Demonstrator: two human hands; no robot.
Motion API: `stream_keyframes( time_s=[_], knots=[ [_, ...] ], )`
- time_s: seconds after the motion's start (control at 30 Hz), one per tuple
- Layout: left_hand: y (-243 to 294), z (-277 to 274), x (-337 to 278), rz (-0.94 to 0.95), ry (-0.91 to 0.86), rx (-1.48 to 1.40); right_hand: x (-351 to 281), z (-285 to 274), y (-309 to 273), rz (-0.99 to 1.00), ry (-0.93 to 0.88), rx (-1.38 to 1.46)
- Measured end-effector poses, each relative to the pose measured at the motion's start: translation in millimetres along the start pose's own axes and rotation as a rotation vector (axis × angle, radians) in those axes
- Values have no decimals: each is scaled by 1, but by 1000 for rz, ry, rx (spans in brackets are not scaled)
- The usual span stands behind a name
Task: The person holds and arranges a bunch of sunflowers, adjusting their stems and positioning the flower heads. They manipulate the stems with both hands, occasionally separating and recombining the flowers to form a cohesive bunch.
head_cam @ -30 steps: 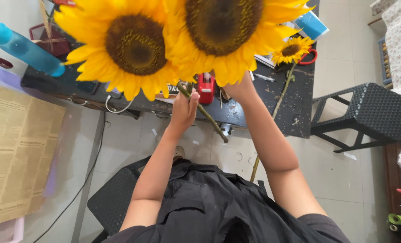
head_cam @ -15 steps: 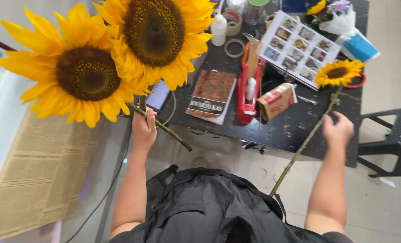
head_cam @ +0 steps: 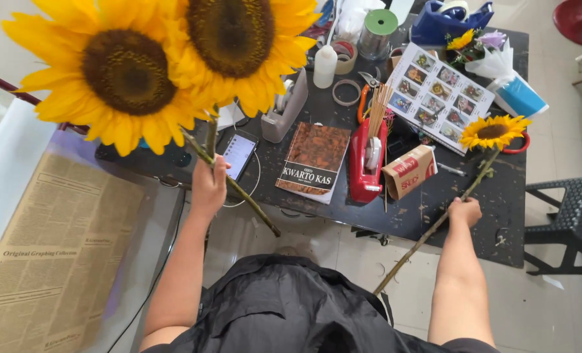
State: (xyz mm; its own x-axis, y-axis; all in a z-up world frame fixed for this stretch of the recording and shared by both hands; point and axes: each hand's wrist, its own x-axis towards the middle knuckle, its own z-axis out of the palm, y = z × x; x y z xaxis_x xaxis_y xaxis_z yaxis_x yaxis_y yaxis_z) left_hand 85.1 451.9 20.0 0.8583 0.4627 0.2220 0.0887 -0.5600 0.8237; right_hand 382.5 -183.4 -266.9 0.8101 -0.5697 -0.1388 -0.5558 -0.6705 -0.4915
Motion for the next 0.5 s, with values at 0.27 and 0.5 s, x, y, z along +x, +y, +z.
stream_keyframes(
  time_s=[0.27,0.5],
  knots=[
    [7,46,-7,-7,-78,-47,-23,-60,0,340,-86,532],
    [48,76,-37,38,-162,-206,-34,-159,24,-50,-178,912]
  ],
)
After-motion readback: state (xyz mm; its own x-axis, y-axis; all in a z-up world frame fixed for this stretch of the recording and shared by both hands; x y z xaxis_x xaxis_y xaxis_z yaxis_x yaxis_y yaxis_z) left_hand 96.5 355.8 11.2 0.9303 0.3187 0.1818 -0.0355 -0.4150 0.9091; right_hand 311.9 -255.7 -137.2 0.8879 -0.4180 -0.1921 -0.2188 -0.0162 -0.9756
